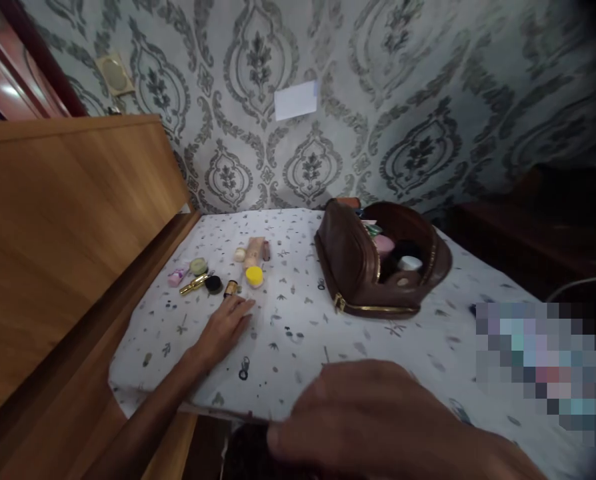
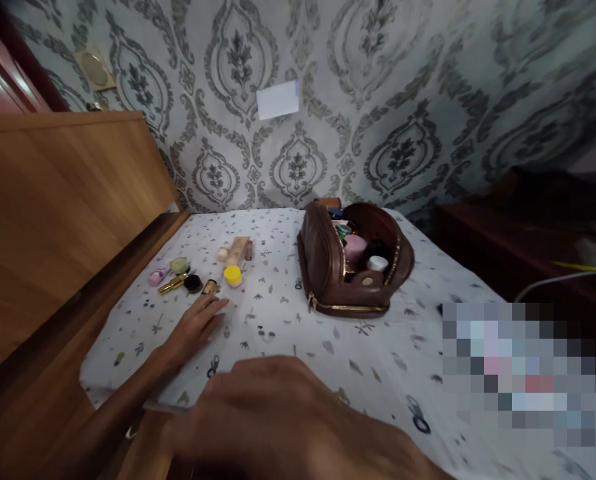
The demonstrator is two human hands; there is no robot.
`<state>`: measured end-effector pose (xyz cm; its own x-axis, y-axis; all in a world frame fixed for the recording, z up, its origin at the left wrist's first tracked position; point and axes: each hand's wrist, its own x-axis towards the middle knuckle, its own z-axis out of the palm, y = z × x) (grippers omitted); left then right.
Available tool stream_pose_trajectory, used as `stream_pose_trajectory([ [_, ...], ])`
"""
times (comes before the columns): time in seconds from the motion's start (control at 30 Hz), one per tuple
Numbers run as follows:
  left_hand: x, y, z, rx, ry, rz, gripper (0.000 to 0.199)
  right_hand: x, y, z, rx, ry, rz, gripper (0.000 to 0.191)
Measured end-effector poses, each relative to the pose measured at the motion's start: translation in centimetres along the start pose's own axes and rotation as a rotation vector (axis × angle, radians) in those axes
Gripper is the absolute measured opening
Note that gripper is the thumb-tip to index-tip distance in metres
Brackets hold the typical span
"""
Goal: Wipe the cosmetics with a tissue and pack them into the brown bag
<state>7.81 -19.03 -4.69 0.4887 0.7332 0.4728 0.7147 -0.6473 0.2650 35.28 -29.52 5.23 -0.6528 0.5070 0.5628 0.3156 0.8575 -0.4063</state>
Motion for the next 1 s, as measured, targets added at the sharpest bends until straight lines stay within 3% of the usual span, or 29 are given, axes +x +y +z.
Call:
stream_pose_trajectory([
  [0.1,0.3,-1.9,-1.8,-0.015,0.089,-0.15,0.032,4.2,2.5,1.3,0.093,-0.004,0.035,0.028],
  [0.27,1.2,-4.2,-2.8,0.004,0.23,-0.343,0.032,5.7,8.3,6.7,0.29,-0.029,0.428,0.022],
  [0.33,1.4,-4.0,-2.1,0.046,0.187,-0.343,0.033,5.9,10.3,8.8,0.396,0.021,0.547,0.021],
  [0.43,1.5,-3.0,-0.5,0.214,0.024,-0.373,0.035,6.1,12.3,11.3,0.597,0.092,0.687,0.022],
  [0.5,1.5,-2.4,0.5,0.348,-0.076,-0.433,0.039,5.9,13.1,12.6,0.695,0.145,0.737,0.022],
  [0.6,1.3,-2.8,1.4,0.389,-0.11,-0.488,0.042,5.1,13.8,13.9,0.737,0.223,0.739,0.021],
  [0.73,0.5,-4.1,1.1,0.202,-0.096,-0.446,0.039,4.1,13.9,14.3,0.718,0.262,0.686,0.034],
  [0.83,0.3,-3.8,-0.1,-0.131,-0.158,-0.266,0.04,4.0,13.8,14.1,0.753,0.286,0.635,0.047],
  [0.9,0.4,-3.0,-1.0,-0.351,-0.231,-0.157,0.041,4.2,13.7,13.8,0.83,0.278,0.625,0.045],
  [1.0,1.0,-1.6,-2.0,-0.402,-0.27,-0.098,0.042,4.5,13.8,13.5,0.99,0.26,0.648,0.037],
])
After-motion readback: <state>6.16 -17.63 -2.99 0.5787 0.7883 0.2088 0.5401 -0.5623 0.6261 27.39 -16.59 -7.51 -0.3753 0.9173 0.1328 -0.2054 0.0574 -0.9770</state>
